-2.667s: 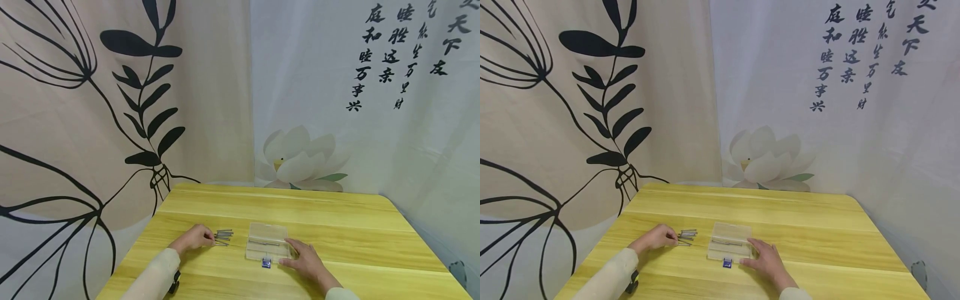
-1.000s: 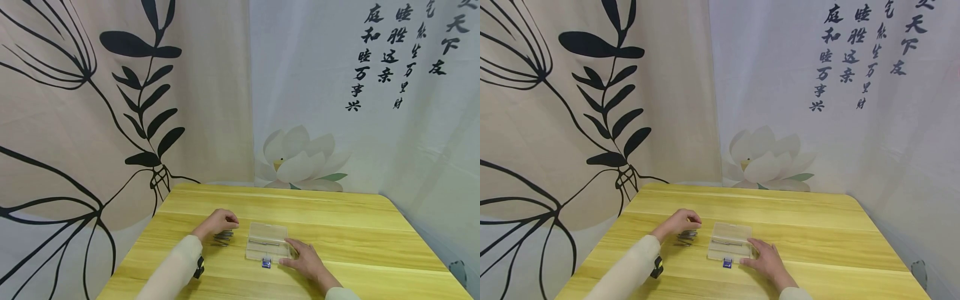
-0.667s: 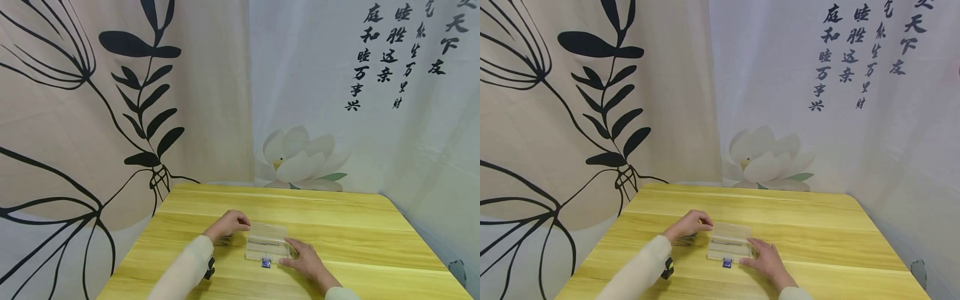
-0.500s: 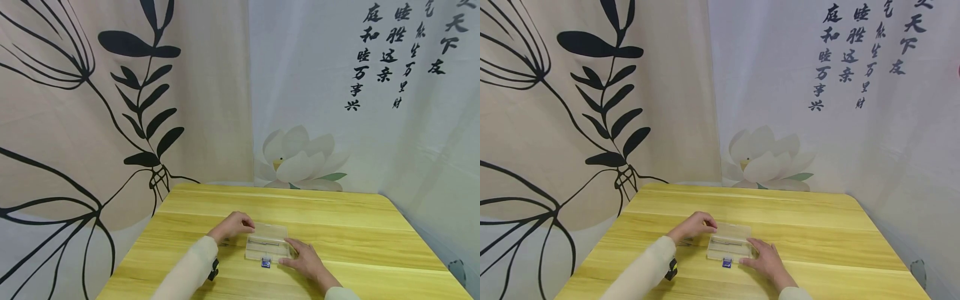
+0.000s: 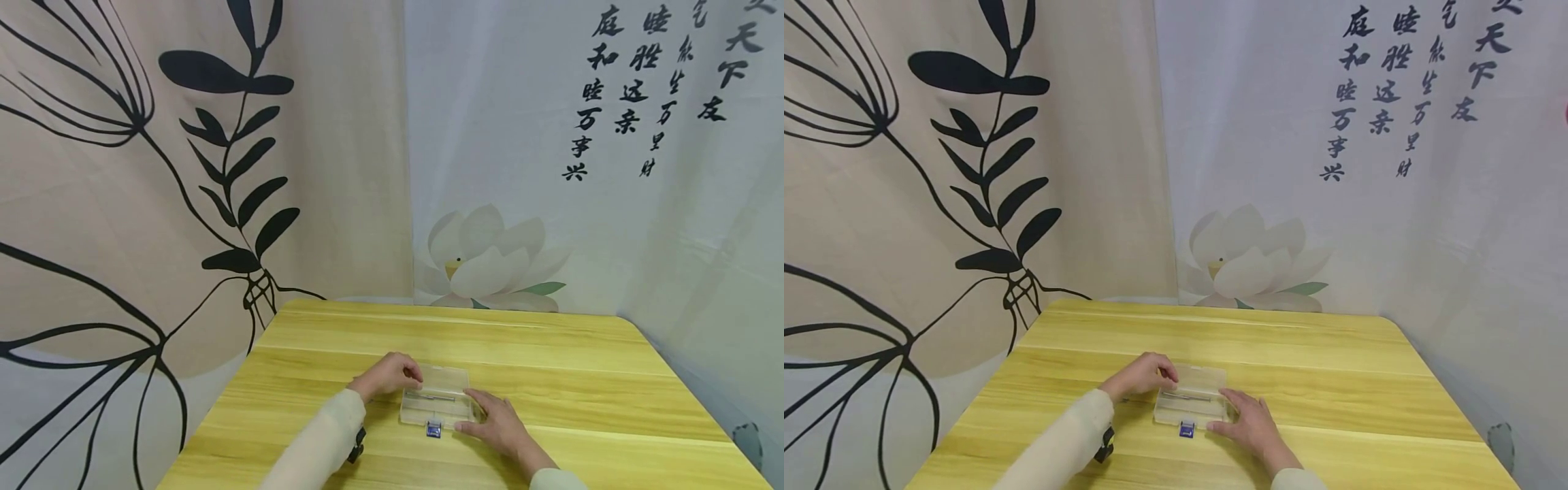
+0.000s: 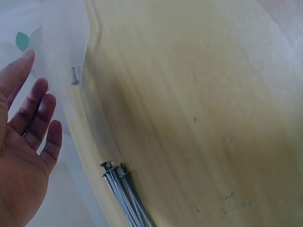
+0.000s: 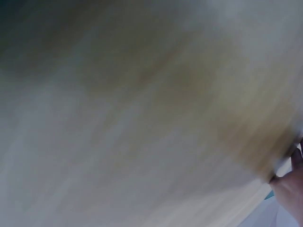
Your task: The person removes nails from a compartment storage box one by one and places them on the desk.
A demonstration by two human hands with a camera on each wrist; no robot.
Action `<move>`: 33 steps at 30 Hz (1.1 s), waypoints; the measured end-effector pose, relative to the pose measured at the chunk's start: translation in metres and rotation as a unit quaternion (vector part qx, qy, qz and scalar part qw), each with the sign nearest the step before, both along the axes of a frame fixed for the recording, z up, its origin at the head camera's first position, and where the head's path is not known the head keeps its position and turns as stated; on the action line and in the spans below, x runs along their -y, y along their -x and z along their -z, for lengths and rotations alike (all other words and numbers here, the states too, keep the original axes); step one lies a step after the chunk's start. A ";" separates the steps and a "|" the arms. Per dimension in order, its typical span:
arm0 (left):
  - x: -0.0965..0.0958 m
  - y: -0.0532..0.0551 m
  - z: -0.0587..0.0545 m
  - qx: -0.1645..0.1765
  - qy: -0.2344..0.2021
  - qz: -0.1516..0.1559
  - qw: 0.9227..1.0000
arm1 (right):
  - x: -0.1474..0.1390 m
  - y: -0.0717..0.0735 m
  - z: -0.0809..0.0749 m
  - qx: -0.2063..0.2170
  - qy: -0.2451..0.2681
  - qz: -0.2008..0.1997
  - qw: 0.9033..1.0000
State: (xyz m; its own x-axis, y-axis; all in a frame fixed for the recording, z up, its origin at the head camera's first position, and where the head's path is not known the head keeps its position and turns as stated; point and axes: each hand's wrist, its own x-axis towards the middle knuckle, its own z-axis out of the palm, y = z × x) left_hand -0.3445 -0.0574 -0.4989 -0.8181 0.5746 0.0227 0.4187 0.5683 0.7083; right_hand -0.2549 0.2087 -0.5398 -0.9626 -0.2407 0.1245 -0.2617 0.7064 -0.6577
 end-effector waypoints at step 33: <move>-0.005 0.002 0.019 -0.069 0.060 0.049 0.995 | 0.000 0.003 0.003 0.011 -0.007 0.006 1.000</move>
